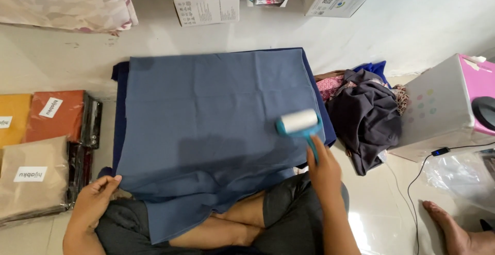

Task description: The person sits on the floor and uses a lint roller to clean a blue piece of fabric. They repeatedly roll the tool over the fabric, then fold and unfold it to clean different sections.

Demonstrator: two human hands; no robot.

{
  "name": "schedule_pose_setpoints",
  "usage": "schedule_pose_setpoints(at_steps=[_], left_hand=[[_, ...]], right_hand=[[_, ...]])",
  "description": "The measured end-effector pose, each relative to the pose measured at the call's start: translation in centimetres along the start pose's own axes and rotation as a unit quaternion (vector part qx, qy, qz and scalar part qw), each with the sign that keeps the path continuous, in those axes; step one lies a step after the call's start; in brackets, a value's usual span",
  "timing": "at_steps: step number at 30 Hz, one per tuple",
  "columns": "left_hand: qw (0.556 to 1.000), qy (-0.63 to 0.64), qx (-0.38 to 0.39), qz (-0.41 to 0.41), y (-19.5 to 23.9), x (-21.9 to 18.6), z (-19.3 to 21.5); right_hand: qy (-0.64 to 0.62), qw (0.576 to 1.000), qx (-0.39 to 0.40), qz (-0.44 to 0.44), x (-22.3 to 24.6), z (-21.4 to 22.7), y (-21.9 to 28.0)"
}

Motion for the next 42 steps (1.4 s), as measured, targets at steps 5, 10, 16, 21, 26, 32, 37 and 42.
schedule_pose_setpoints(at_steps=[5, 10, 16, 21, 26, 32, 37, 42], left_hand=[[0.998, 0.041, -0.008, -0.039, -1.1, 1.6, -0.5], [0.998, 0.055, -0.006, -0.039, -0.9, 1.8, -0.6], [0.999, 0.016, 0.002, -0.044, -0.7, 1.1, -0.3], [0.993, -0.102, -0.007, -0.056, -1.2, 0.6, -0.2], [1.000, -0.005, -0.027, -0.014, -2.5, 2.2, -0.6], [0.999, 0.036, -0.013, -0.008, -2.2, 2.1, -0.6], [1.000, -0.003, -0.015, -0.017, -1.4, 1.7, -0.4], [0.996, 0.036, -0.002, -0.076, -2.1, 3.0, -0.8]], right_hand=[[-0.004, 0.999, -0.037, 0.029, 2.1, -9.0, -11.1], [-0.011, 0.999, -0.042, 0.016, 2.2, -16.7, -20.3], [-0.035, 0.999, 0.000, 0.024, 1.4, -11.3, -15.8], [-0.031, 0.998, -0.047, 0.034, -1.6, -0.9, -1.0], [0.018, 0.999, -0.041, -0.007, -2.5, 4.7, 4.9], [0.007, 0.998, -0.055, 0.033, -4.1, -2.4, -5.6], [0.027, 0.996, -0.066, 0.051, -3.0, -11.3, -17.4], [0.017, 0.998, -0.007, 0.052, -2.3, -13.5, -24.3]])
Point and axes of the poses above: each hand's wrist, its own y-axis away from the middle knuckle, its own z-axis out of the back of the hand, x = y × z, the point moved 3 cm from there along -y, towards the middle knuckle, and after that the axes turned 13 degrees about -x, right-handed, at the moved point
